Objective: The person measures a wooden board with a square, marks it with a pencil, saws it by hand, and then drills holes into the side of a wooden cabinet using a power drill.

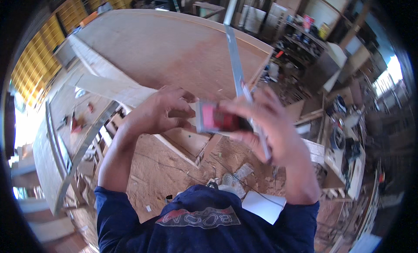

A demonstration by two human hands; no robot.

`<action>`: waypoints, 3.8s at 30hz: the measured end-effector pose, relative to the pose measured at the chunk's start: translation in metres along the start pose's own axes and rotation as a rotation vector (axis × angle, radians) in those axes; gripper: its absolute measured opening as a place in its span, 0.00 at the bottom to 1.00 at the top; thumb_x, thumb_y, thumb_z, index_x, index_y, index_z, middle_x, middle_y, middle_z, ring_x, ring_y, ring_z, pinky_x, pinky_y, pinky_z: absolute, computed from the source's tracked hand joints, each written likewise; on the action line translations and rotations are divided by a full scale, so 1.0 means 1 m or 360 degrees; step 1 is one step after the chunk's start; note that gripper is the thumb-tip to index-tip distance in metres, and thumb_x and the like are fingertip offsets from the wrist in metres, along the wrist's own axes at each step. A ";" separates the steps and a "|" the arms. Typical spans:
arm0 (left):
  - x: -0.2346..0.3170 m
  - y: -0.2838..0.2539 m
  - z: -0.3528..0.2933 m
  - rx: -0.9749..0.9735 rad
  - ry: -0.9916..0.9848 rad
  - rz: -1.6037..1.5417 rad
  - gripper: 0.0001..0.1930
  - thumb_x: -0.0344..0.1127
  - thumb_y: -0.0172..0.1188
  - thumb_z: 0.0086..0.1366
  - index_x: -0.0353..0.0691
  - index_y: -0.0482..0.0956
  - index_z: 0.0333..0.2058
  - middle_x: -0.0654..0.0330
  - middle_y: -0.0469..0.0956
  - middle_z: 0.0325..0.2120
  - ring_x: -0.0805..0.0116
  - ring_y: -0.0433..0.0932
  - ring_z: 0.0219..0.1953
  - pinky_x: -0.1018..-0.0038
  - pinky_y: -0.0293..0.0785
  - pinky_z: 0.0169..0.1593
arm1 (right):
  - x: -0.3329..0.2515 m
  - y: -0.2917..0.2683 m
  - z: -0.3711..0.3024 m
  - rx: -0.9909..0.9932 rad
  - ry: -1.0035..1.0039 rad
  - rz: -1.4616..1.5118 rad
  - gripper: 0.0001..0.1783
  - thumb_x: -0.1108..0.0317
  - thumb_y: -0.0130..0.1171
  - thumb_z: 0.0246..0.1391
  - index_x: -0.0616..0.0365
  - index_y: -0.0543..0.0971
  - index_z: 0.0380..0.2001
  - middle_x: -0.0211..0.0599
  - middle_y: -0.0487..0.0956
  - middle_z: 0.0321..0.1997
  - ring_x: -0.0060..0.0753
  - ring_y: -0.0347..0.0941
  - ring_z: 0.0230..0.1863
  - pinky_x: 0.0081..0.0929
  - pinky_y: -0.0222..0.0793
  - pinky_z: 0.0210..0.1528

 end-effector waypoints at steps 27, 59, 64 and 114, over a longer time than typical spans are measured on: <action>-0.038 0.017 0.039 -0.0748 0.0260 -0.0241 0.20 0.39 0.48 0.81 0.38 0.82 0.60 0.49 0.77 0.63 0.50 0.74 0.66 0.58 0.66 0.70 | -0.007 0.104 -0.010 0.0334 0.0586 -0.0156 0.20 0.64 0.69 0.57 0.55 0.80 0.52 0.40 0.80 0.46 0.45 0.73 0.53 0.44 0.66 0.56; 0.011 0.054 0.082 -0.0775 0.0908 -0.0074 0.29 0.45 0.77 0.58 0.47 0.85 0.59 0.54 0.78 0.50 0.50 0.75 0.54 0.57 0.71 0.63 | 0.083 0.042 -0.127 0.0597 0.1466 -0.0845 0.34 0.48 0.79 0.44 0.47 0.84 0.55 0.40 0.84 0.56 0.49 0.73 0.62 0.44 0.59 0.68; 0.012 0.046 0.098 -0.0423 0.1251 0.0269 0.29 0.48 0.74 0.60 0.52 0.83 0.61 0.50 0.76 0.60 0.43 0.72 0.64 0.51 0.66 0.70 | 0.090 0.037 -0.125 0.0551 0.1420 -0.0761 0.32 0.50 0.80 0.44 0.48 0.85 0.53 0.39 0.84 0.55 0.49 0.73 0.62 0.44 0.60 0.68; -0.014 0.072 0.105 -0.0671 0.1123 0.0053 0.26 0.51 0.66 0.69 0.55 0.81 0.64 0.70 0.78 0.66 0.48 0.66 0.73 0.52 0.57 0.73 | 0.102 0.039 -0.110 0.0515 0.1338 -0.0825 0.30 0.52 0.79 0.45 0.48 0.86 0.53 0.40 0.84 0.57 0.52 0.71 0.62 0.46 0.60 0.68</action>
Point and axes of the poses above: each hand's wrist, its own z-axis towards the middle knuckle, its own y-axis out of the palm, x = y × z, the point moved 10 cm from there along z, towards the middle knuckle
